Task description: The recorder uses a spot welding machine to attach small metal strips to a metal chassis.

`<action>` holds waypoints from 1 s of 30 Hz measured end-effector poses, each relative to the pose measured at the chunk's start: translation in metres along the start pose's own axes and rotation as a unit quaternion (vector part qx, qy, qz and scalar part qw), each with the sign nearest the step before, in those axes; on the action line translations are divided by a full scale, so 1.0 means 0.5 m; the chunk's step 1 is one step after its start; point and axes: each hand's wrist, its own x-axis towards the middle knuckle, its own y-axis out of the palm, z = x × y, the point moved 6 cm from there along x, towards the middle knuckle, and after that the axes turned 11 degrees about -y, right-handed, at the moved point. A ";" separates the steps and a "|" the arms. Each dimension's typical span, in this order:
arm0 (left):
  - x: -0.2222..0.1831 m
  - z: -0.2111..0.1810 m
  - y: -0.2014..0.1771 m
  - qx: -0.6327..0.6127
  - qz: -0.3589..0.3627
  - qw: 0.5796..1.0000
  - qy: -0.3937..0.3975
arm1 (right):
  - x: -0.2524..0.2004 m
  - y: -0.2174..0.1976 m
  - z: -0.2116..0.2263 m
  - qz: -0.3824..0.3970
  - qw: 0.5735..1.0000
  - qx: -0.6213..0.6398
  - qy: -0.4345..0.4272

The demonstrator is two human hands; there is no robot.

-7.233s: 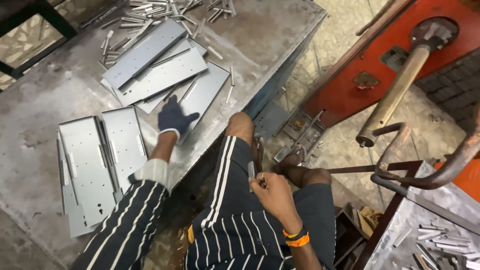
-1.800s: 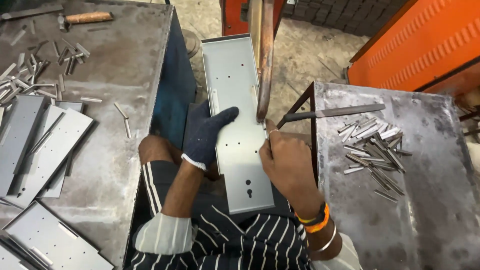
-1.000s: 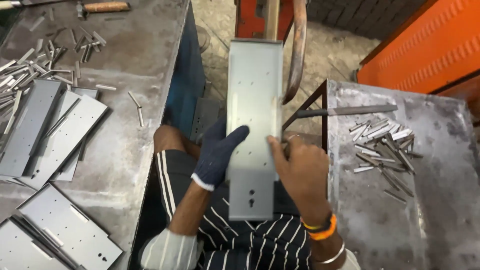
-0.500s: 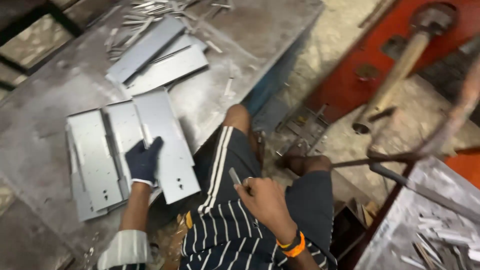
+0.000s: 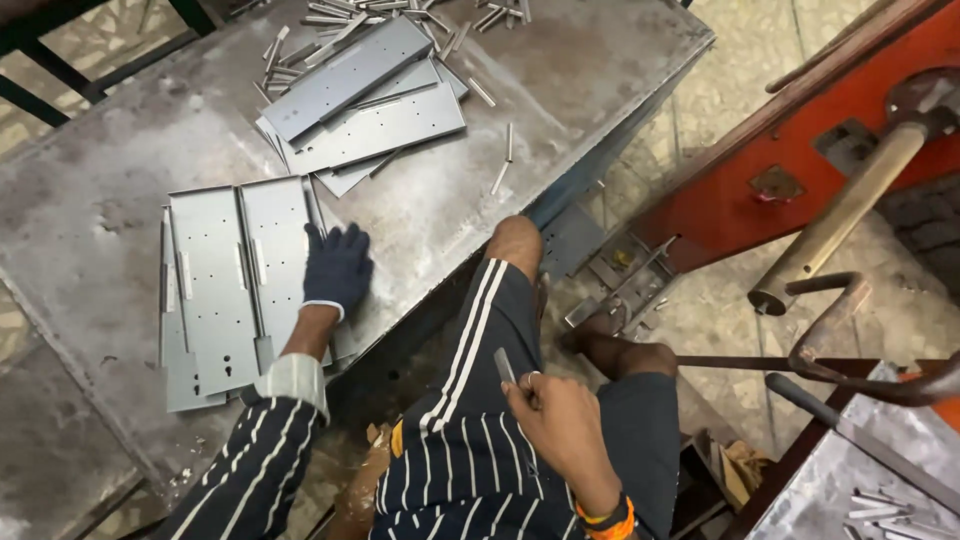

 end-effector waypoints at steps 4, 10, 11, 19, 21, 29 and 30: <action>0.003 0.064 0.033 0.011 -0.040 0.999 -0.026 | 0.005 0.006 -0.012 0.017 1.000 -0.010 0.022; 0.012 0.163 0.028 0.020 -0.080 0.993 -0.085 | 0.019 0.002 -0.007 0.026 0.998 -0.010 0.055; 0.019 0.179 0.020 0.020 -0.075 0.991 -0.110 | 0.022 0.004 -0.008 0.040 0.996 -0.009 0.074; 0.144 0.150 -0.027 -0.127 -0.146 0.975 -0.108 | 0.046 0.071 -0.075 0.008 0.967 0.225 0.119; 0.189 0.074 -0.060 -0.158 -0.209 0.965 -0.013 | 0.049 0.079 -0.076 -0.017 0.932 0.345 0.108; 0.349 -0.100 0.003 -0.118 -0.153 0.981 -0.020 | 0.050 0.060 -0.079 0.002 0.942 0.289 0.169; 0.360 -0.106 0.025 -0.092 -0.148 0.983 -0.057 | 0.049 0.056 -0.081 0.013 0.947 0.266 0.180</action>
